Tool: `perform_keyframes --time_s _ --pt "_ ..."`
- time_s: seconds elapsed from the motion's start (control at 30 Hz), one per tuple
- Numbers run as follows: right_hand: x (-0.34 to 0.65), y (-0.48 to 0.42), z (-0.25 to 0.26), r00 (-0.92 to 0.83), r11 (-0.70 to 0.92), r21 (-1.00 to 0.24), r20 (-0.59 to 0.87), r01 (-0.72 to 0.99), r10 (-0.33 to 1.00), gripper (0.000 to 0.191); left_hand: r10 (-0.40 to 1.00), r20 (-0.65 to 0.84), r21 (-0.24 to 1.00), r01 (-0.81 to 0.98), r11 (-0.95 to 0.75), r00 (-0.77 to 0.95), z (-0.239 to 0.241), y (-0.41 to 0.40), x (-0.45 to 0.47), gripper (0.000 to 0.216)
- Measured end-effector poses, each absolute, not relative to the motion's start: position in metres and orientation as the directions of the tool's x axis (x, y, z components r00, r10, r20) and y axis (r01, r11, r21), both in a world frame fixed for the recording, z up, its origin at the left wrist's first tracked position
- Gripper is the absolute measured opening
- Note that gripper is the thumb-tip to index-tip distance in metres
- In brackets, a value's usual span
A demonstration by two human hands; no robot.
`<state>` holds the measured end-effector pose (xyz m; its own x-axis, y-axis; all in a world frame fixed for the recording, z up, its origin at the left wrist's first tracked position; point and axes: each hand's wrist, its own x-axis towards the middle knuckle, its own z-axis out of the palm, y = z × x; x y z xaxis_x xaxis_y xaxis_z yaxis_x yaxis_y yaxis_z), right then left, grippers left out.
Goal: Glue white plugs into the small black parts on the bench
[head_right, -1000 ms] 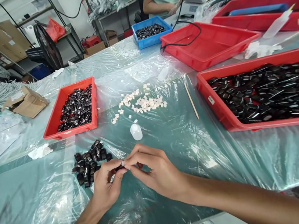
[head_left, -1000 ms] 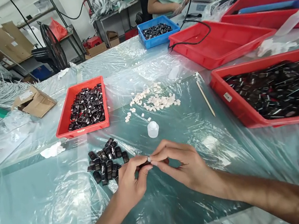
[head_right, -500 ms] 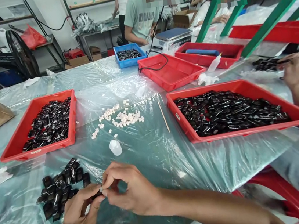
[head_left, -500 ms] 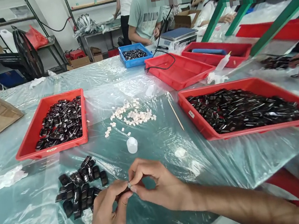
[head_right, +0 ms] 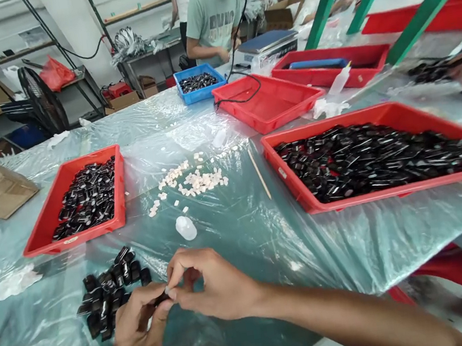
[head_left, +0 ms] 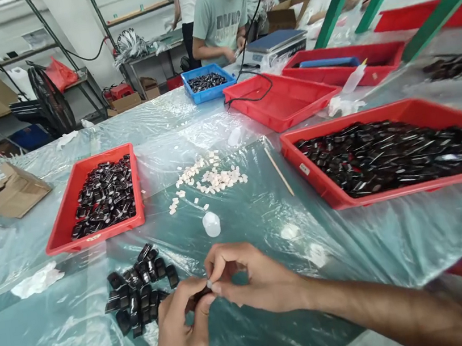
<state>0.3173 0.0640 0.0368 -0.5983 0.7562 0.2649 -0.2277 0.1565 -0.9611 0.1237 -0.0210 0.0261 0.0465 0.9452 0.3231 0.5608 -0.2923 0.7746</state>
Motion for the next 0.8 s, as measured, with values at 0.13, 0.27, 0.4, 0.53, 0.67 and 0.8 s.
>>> perform_keyframes --time_s 0.13,0.27,0.4,0.53,0.67,0.8 --pt "0.3269 0.0648 0.0437 -0.635 0.142 -0.983 0.185 -0.119 0.75 0.008 0.935 0.35 0.783 0.528 -0.328 0.062 0.0307 -0.0183 0.1262 0.007" --pt "0.3295 0.0643 0.0402 -0.634 0.188 -0.981 0.174 -0.045 0.754 0.007 0.91 0.405 0.766 0.509 -0.392 0.09 0.031 -0.0175 0.1264 0.017" --pt "0.3285 0.0644 0.0399 -0.636 0.158 -0.987 0.148 -0.041 0.758 0.007 0.887 0.441 0.737 0.508 -0.445 0.137 0.0325 -0.0174 0.1259 0.021" --pt "0.3283 0.0649 0.0416 -0.639 0.13 -0.992 0.106 -0.01 0.762 0.007 0.885 0.436 0.699 0.557 -0.448 0.165 0.0334 -0.0161 0.1268 0.025" --pt "0.3289 0.0657 0.0404 -0.644 0.109 -0.994 0.065 0.029 0.763 0.008 0.891 0.428 0.695 0.577 -0.43 0.148 0.0298 -0.0165 0.1289 0.02" --pt "0.3288 0.0685 0.0408 -0.669 0.024 -0.999 -0.004 0.033 0.743 0.009 0.926 0.359 0.723 0.591 -0.358 0.121 0.0269 -0.0198 0.1296 0.017"
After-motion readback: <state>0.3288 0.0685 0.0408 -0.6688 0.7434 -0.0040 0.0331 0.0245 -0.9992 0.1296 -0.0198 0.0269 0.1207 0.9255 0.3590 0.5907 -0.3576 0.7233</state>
